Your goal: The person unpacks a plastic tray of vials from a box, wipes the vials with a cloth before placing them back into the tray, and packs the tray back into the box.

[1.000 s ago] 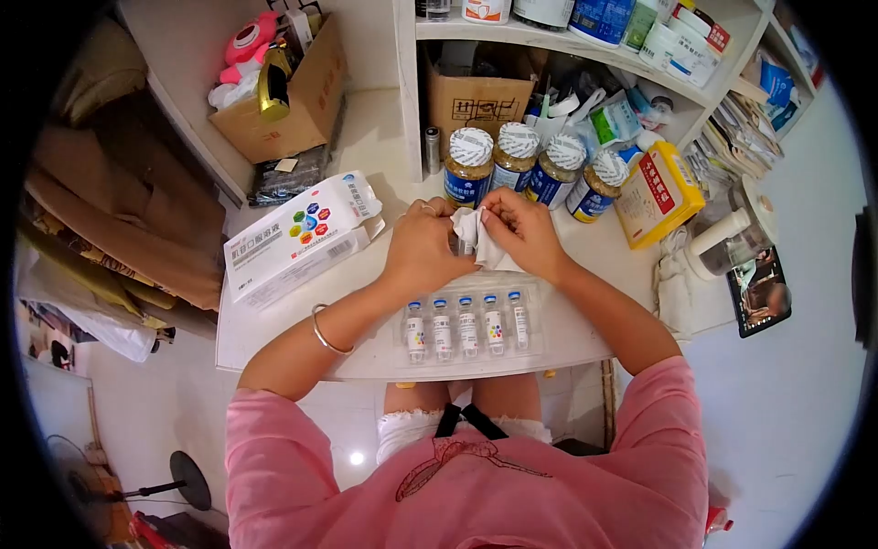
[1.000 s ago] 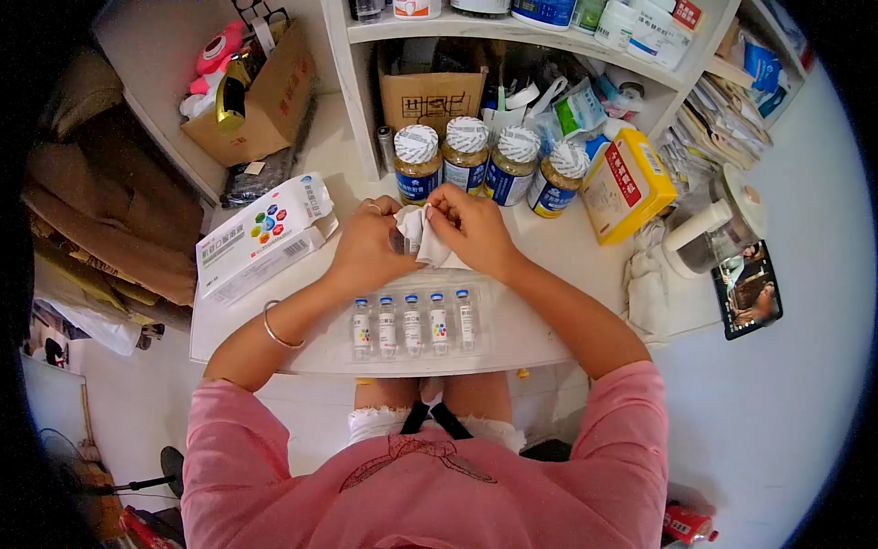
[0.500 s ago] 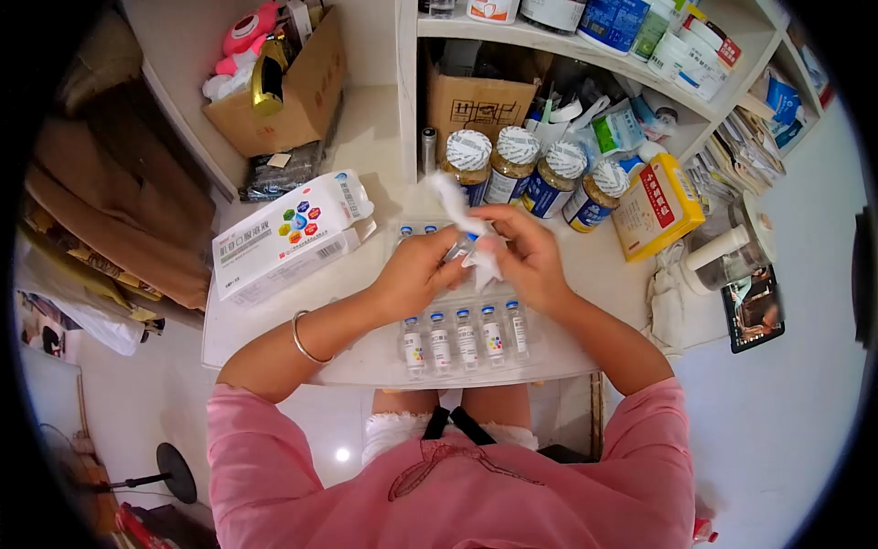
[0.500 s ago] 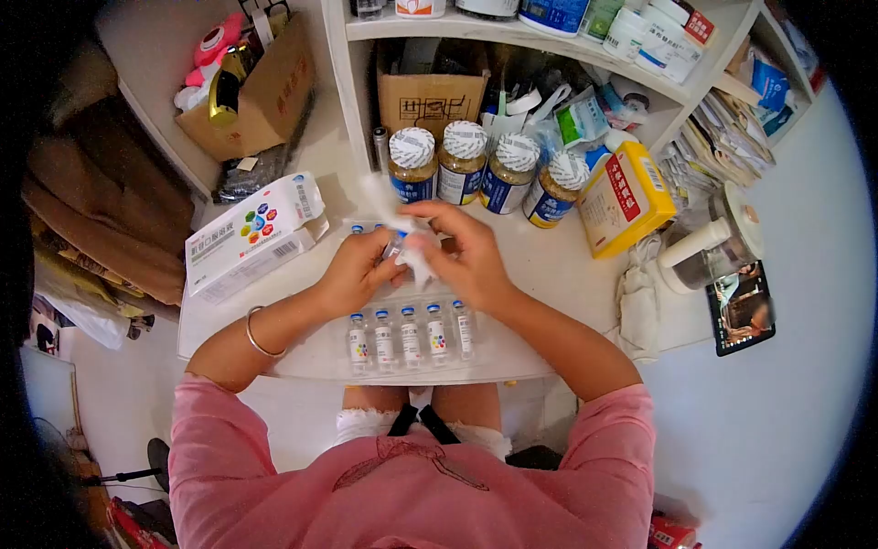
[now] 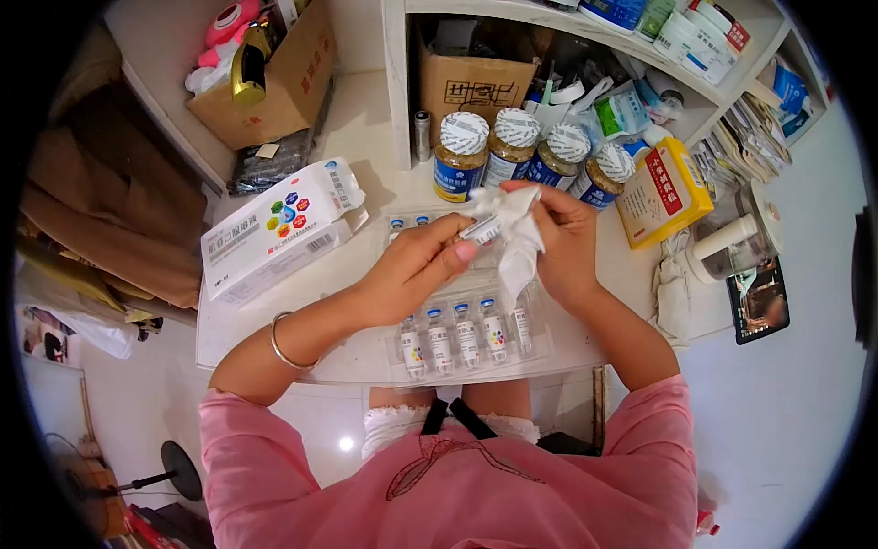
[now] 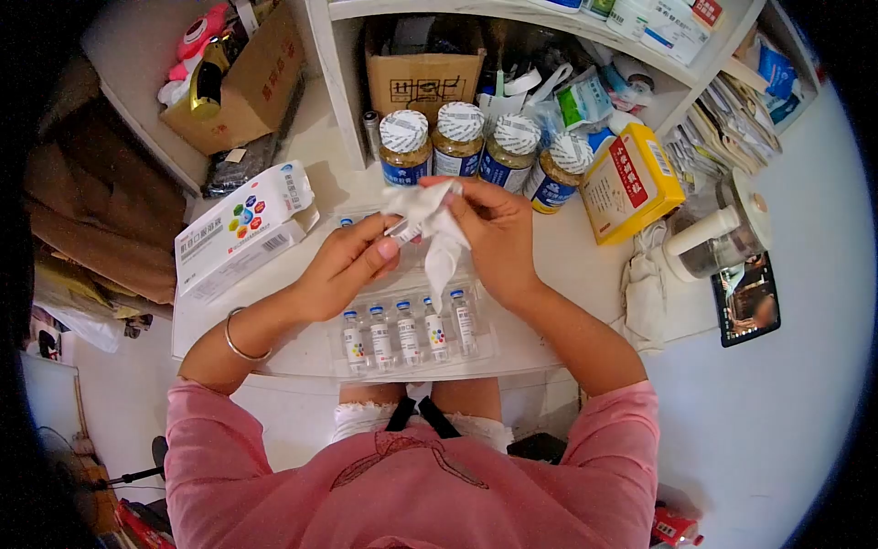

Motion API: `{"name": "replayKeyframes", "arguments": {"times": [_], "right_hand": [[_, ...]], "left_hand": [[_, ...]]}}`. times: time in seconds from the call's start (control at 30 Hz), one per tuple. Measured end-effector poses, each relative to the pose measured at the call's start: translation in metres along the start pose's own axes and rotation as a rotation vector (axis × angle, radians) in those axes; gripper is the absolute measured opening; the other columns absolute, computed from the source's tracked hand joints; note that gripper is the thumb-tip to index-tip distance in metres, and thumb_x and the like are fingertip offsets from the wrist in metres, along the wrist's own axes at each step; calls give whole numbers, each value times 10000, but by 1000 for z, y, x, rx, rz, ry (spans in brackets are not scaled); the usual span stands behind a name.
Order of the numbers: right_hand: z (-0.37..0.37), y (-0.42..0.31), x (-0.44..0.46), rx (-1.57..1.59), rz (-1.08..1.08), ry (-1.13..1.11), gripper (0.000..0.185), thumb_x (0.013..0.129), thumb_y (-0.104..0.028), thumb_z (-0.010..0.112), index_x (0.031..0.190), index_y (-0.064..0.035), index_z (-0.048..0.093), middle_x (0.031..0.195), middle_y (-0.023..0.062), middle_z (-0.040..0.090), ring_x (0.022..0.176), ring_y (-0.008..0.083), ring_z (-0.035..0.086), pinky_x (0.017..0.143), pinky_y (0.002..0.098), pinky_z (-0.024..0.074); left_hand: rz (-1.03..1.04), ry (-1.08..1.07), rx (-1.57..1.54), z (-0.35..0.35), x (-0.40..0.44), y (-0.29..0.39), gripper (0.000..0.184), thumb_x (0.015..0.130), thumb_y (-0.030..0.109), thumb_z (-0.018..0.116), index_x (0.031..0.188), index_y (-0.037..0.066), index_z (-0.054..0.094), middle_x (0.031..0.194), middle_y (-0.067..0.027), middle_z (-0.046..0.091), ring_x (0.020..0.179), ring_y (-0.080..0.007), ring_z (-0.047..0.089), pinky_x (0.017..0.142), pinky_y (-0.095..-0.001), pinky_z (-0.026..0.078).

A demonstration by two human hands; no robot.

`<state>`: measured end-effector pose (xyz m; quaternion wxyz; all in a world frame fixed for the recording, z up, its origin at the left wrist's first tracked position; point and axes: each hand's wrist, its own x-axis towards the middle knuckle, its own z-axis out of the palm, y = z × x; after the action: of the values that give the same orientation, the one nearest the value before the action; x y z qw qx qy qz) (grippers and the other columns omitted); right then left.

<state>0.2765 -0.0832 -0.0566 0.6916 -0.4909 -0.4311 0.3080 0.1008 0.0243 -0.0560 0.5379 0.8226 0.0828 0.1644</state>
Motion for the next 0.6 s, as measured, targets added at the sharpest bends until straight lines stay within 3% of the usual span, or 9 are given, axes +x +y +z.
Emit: {"name": "replayKeyframes", "arguments": {"times": [0.1, 0.2, 0.23, 0.33, 0.4, 0.47, 0.53, 0.57, 0.6], "right_hand": [[-11, 14, 0, 450, 101, 39, 231, 910, -41, 554, 1127, -15, 628, 1047, 74, 645, 899, 107, 610, 777, 258, 508], [2, 36, -11, 368, -171, -121, 273, 918, -66, 557, 1189, -29, 560, 1085, 58, 622, 942, 102, 589, 808, 258, 495], [7, 12, -23, -98, -17, -197, 290, 936, -112, 552, 1210, -27, 515, 1084, 38, 597, 976, 102, 565, 841, 257, 472], [20, 2, -12, 98, 192, -341, 324, 949, -138, 541, 1246, -26, 475, 1100, 27, 574, 995, 102, 548, 858, 254, 453], [19, 1, -15, 72, 162, -349, 324, 969, -161, 514, 1257, -20, 466, 1118, 31, 571, 1019, 94, 531, 878, 250, 435], [20, -2, -19, 67, 59, -322, 336, 986, -180, 481, 1280, -22, 442, 1129, 34, 564, 1034, 88, 519, 880, 246, 431], [16, 1, -16, 36, -2, -304, 349, 996, -210, 461, 1288, -23, 427, 1120, 36, 562, 1027, 85, 515, 876, 248, 432], [16, -1, -15, 35, 78, -286, 362, 997, -225, 461, 1295, -23, 423, 1116, 32, 559, 1017, 81, 513, 871, 244, 432], [15, -1, -15, 33, 157, -269, 375, 997, -239, 461, 1301, -24, 418, 1113, 28, 556, 1007, 78, 511, 865, 239, 433]], "left_hand": [[-26, -16, -235, 6, -2, -3, 314, 1015, 313, 396, 1093, 38, 526, 738, 7, 519, 655, -59, 459, 588, -212, 364], [-34, 113, -430, 14, -3, 1, 236, 996, 250, 465, 1002, 22, 526, 678, -22, 539, 599, -67, 453, 543, -242, 365], [-34, 113, -430, 14, -2, -2, 236, 996, 250, 465, 1002, 22, 526, 678, -22, 539, 599, -67, 453, 543, -242, 365], [136, 177, -46, 14, -2, -7, 204, 968, 225, 535, 929, 25, 550, 636, 0, 529, 564, -63, 462, 509, -245, 371], [-114, 29, -202, 15, -4, 0, 222, 924, 211, 610, 816, 24, 557, 596, -7, 511, 526, -74, 450, 477, -256, 378], [-75, 131, -21, 10, -4, -5, 281, 854, 230, 700, 714, 43, 543, 609, -22, 532, 517, -94, 473, 460, -264, 381], [265, 413, 279, 3, -5, -7, 299, 767, 252, 784, 775, 52, 562, 707, -43, 597, 571, -116, 537, 472, -263, 385], [256, 454, 333, 2, -5, -5, 441, 653, 251, 853, 957, 51, 603, 960, -107, 622, 801, -192, 600, 628, -282, 449], [257, 449, 333, 2, -4, 2, 441, 653, 251, 853, 957, 51, 603, 960, -107, 622, 801, -192, 600, 628, -282, 449]]}}
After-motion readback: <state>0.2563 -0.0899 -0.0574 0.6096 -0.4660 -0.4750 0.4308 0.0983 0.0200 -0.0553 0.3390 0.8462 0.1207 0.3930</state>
